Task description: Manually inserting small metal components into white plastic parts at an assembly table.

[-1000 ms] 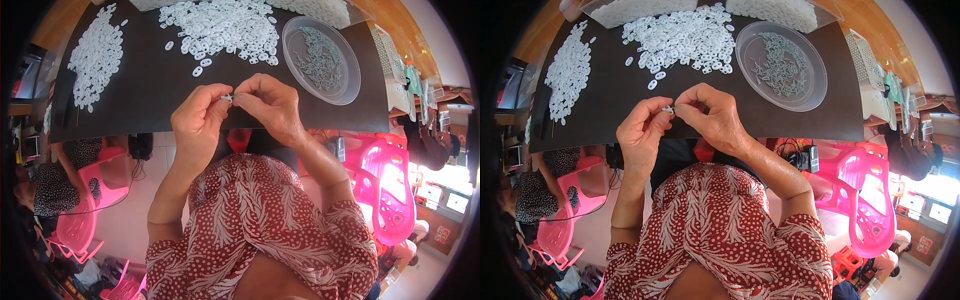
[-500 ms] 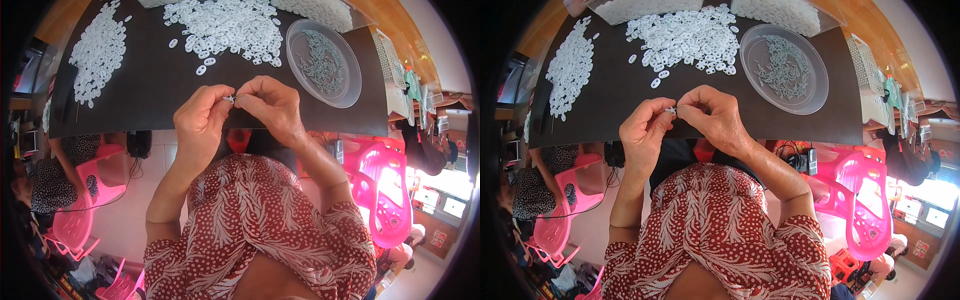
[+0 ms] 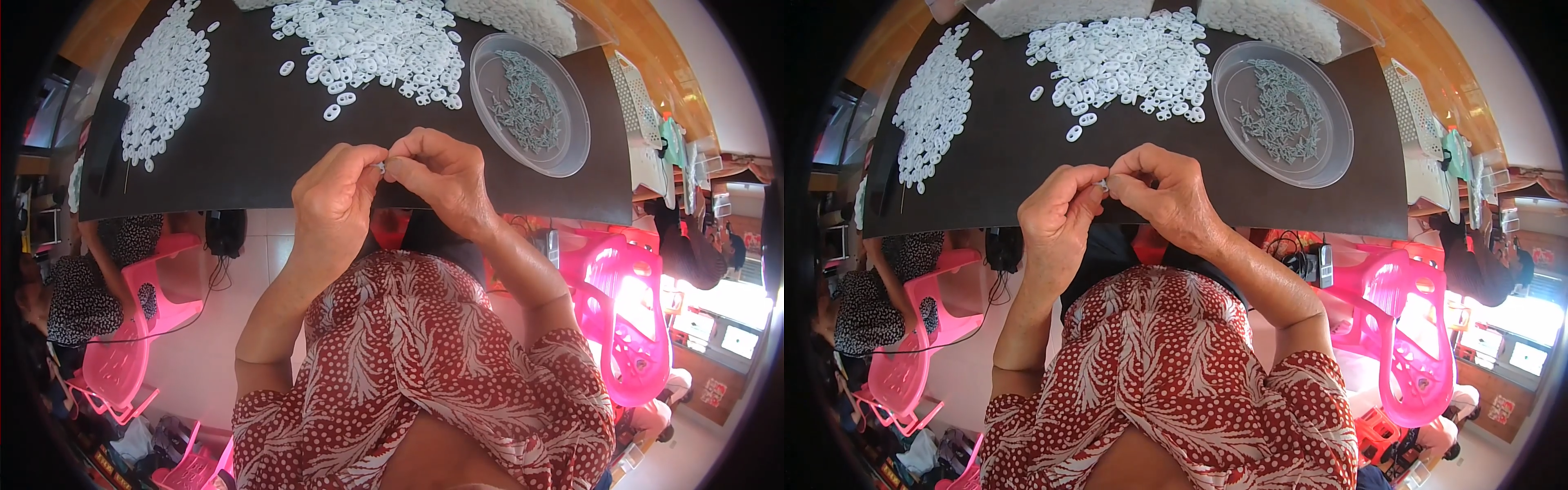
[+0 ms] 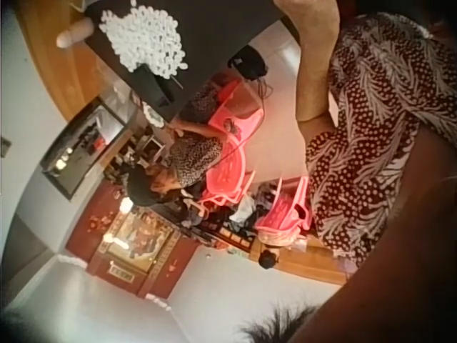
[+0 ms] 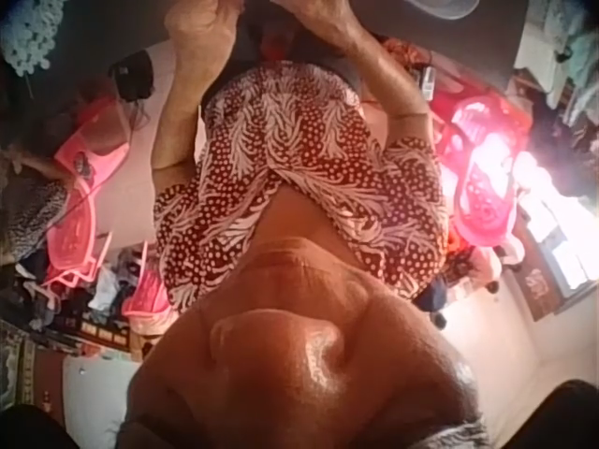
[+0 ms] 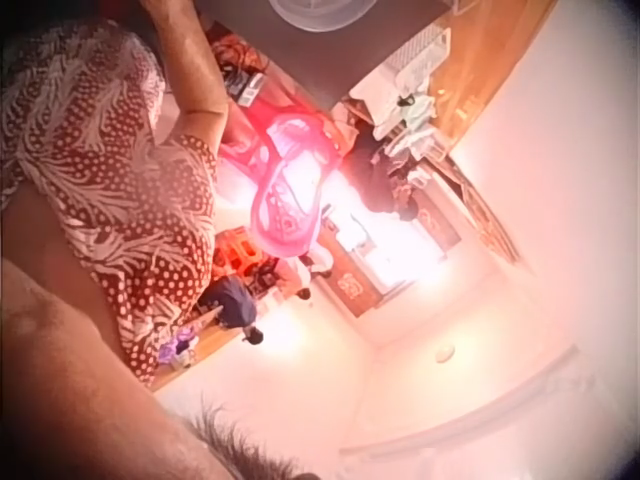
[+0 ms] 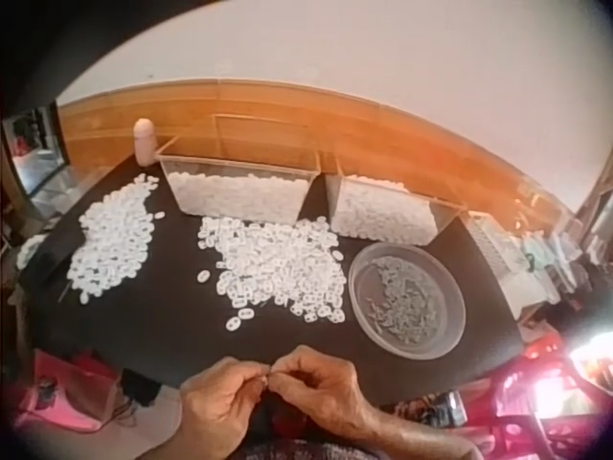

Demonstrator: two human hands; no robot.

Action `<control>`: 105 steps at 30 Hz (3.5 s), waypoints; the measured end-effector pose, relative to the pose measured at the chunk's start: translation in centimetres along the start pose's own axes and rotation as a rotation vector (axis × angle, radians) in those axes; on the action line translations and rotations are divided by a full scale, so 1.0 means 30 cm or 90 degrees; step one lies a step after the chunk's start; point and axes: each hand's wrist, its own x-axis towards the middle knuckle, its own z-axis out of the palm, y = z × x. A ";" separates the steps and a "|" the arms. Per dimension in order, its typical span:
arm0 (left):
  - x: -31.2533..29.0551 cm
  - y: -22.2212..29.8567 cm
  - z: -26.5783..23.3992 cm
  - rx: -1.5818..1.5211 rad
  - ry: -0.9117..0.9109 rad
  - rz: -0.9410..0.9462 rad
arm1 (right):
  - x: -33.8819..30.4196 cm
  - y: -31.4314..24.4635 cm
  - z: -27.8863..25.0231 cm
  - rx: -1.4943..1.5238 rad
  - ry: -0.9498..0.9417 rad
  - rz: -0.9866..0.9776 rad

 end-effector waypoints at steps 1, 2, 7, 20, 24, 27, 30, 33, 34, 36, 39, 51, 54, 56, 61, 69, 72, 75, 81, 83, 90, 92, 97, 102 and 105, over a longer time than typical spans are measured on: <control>0.001 0.001 0.000 0.018 0.003 0.022 | 0.000 0.003 0.002 0.001 -0.003 0.004; 0.002 0.001 0.005 0.017 0.004 0.022 | 0.000 0.007 0.004 0.000 -0.003 0.003; -0.001 -0.023 0.016 -0.028 0.040 0.015 | 0.008 0.011 0.015 -0.026 -0.015 0.041; -0.013 -0.035 -0.018 -0.113 -0.003 -0.155 | 0.032 0.008 0.024 0.001 -0.029 0.047; -0.017 -0.034 -0.012 -0.095 0.004 -0.141 | 0.027 0.019 0.037 -0.021 -0.017 0.046; -0.026 -0.047 -0.011 -0.099 0.018 -0.147 | 0.027 0.018 0.042 -0.041 -0.025 0.058; -0.032 -0.055 -0.021 -0.163 0.042 -0.201 | 0.035 0.015 0.045 -0.035 -0.047 0.048; -0.040 -0.066 -0.045 -0.254 0.078 -0.267 | 0.065 0.025 0.033 -0.093 -0.030 -0.057; -0.041 -0.071 -0.056 -0.292 0.098 -0.297 | 0.087 0.028 0.026 -0.165 -0.003 -0.133; -0.049 -0.085 -0.078 -0.319 0.104 -0.288 | 0.140 0.034 0.018 -0.248 0.037 -0.201; -0.055 -0.101 -0.097 -0.356 0.118 -0.272 | 0.217 0.065 0.045 -0.483 0.071 -0.452; -0.053 -0.087 -0.125 -0.382 0.159 -0.274 | 0.310 0.088 0.080 -0.666 -0.088 -0.548; -0.046 -0.081 -0.119 -0.400 0.160 -0.282 | 0.259 0.058 0.075 -0.406 -0.085 -0.339; -0.040 -0.074 -0.111 -0.413 0.154 -0.293 | 0.234 0.033 0.050 -0.141 -0.106 -0.075; -0.027 -0.052 -0.079 -0.447 0.122 -0.318 | 0.191 0.002 0.009 0.013 -0.113 0.051; -0.026 -0.026 -0.043 -0.435 0.130 -0.311 | 0.162 -0.007 0.013 0.031 -0.107 0.057; -0.030 -0.025 -0.040 -0.423 0.132 -0.311 | 0.155 -0.006 0.016 0.024 -0.110 0.047; -0.034 -0.025 -0.036 -0.414 0.133 -0.312 | 0.151 -0.008 0.018 0.022 -0.114 0.045; -0.037 -0.022 -0.033 -0.399 0.139 -0.316 | 0.148 -0.006 0.024 0.028 -0.120 0.006; -0.038 -0.021 -0.032 -0.395 0.145 -0.316 | 0.146 -0.004 0.028 0.013 -0.119 0.002; -0.037 -0.023 -0.008 -0.381 0.158 -0.302 | 0.137 0.001 0.040 -0.049 -0.103 -0.026; -0.037 -0.026 -0.002 -0.386 0.162 -0.292 | 0.135 0.003 0.042 -0.044 -0.103 -0.026; -0.037 -0.028 0.010 -0.395 0.171 -0.275 | 0.124 0.001 0.042 -0.046 -0.097 -0.016; -0.037 -0.033 0.023 -0.426 0.158 -0.286 | 0.111 -0.015 0.031 -0.099 -0.091 -0.023; -0.038 -0.038 0.024 -0.455 0.147 -0.274 | 0.109 -0.009 0.021 -0.060 -0.086 0.018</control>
